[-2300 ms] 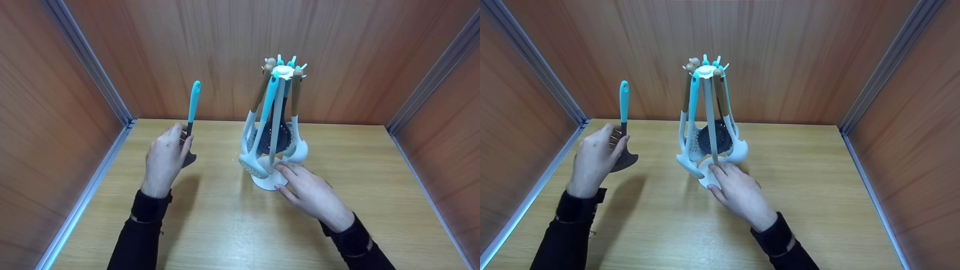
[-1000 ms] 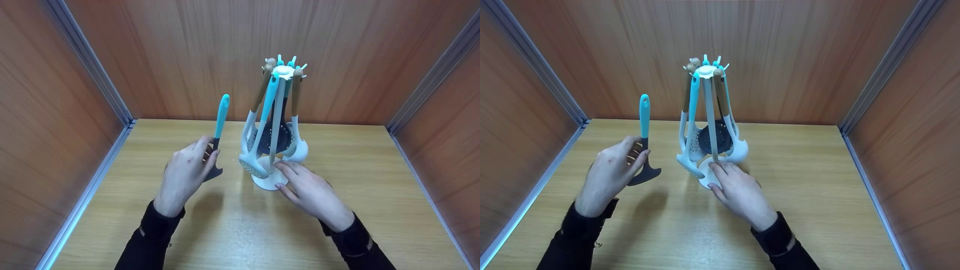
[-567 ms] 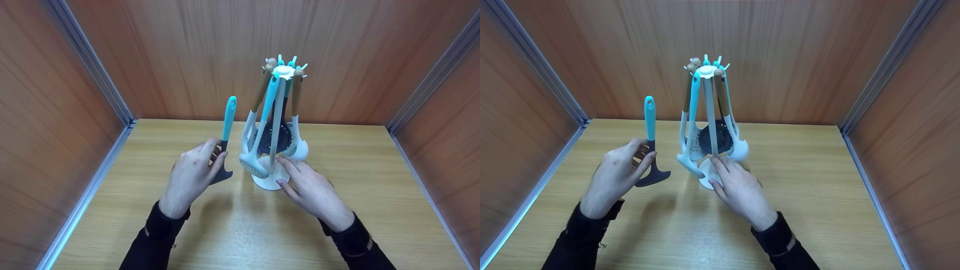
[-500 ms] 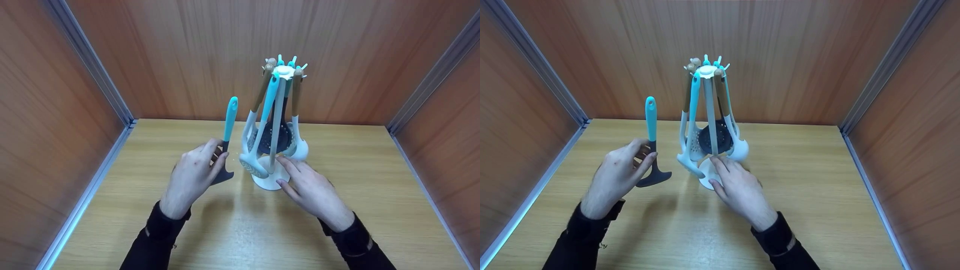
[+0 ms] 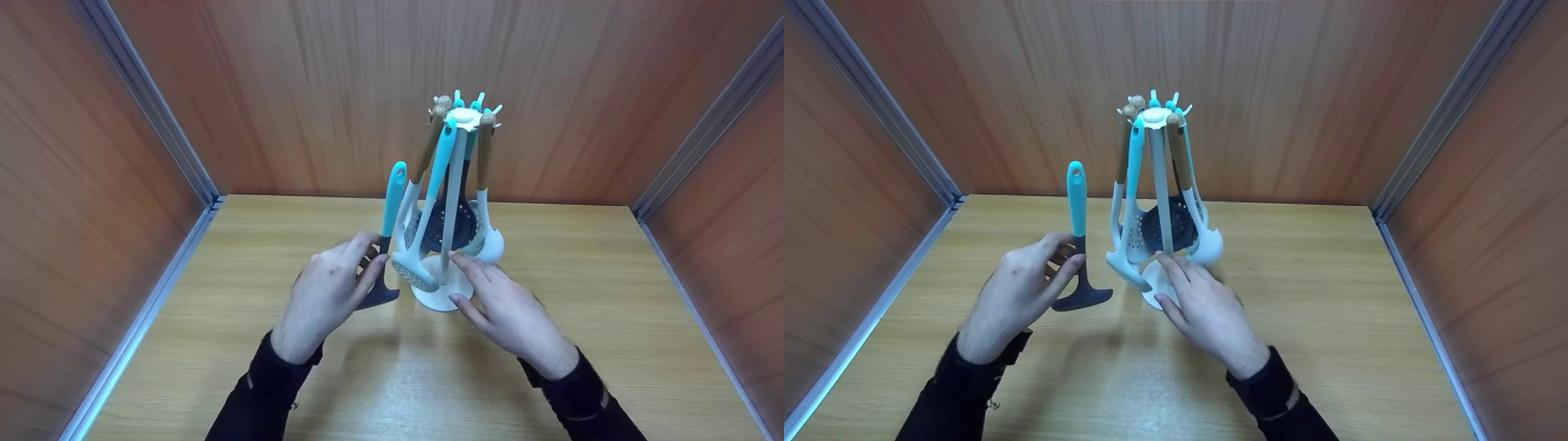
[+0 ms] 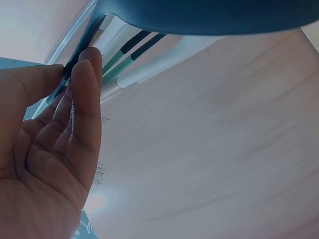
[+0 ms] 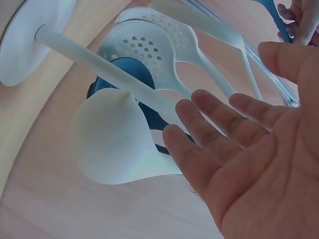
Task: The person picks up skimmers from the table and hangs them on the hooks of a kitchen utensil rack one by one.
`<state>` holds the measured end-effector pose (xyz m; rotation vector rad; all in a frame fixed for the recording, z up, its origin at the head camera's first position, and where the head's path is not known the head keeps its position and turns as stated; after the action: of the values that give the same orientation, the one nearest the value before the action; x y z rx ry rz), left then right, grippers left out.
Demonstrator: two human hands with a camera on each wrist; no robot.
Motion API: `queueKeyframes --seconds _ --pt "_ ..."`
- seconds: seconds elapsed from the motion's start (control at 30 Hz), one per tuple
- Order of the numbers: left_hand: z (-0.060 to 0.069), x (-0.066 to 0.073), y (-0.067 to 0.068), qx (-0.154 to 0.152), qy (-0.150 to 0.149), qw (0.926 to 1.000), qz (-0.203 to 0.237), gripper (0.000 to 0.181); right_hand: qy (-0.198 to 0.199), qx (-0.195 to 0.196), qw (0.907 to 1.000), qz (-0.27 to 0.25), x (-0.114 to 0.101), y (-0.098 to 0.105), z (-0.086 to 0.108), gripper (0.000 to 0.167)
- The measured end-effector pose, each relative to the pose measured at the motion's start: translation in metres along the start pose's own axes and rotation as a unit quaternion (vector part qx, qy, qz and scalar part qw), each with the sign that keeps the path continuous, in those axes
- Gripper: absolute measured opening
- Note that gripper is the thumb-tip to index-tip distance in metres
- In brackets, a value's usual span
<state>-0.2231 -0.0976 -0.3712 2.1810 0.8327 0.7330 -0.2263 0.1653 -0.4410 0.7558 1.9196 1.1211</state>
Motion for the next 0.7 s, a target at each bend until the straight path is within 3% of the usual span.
queueKeyframes --seconds 0.4,0.7 --pt "-0.002 0.011 -0.014 -0.027 -0.008 0.9991 0.033 0.023 -0.027 -0.027 0.9979 -0.053 0.0 -0.004 -0.002 0.074" --pt "-0.001 0.017 -0.028 -0.062 -0.005 0.9944 0.085 0.031 -0.029 -0.037 0.9945 -0.093 -0.003 -0.005 -0.002 0.072"
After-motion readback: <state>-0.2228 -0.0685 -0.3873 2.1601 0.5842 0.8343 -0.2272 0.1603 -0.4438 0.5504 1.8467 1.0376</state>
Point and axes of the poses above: each hand's wrist, its own z-axis away from the middle knuckle, its own y-axis out of the back of the hand, x = y × z, the point moved 6 cm from there along -z, towards the middle knuckle, and after that the axes turned 1 degree about -y, right-handed, at the moved point
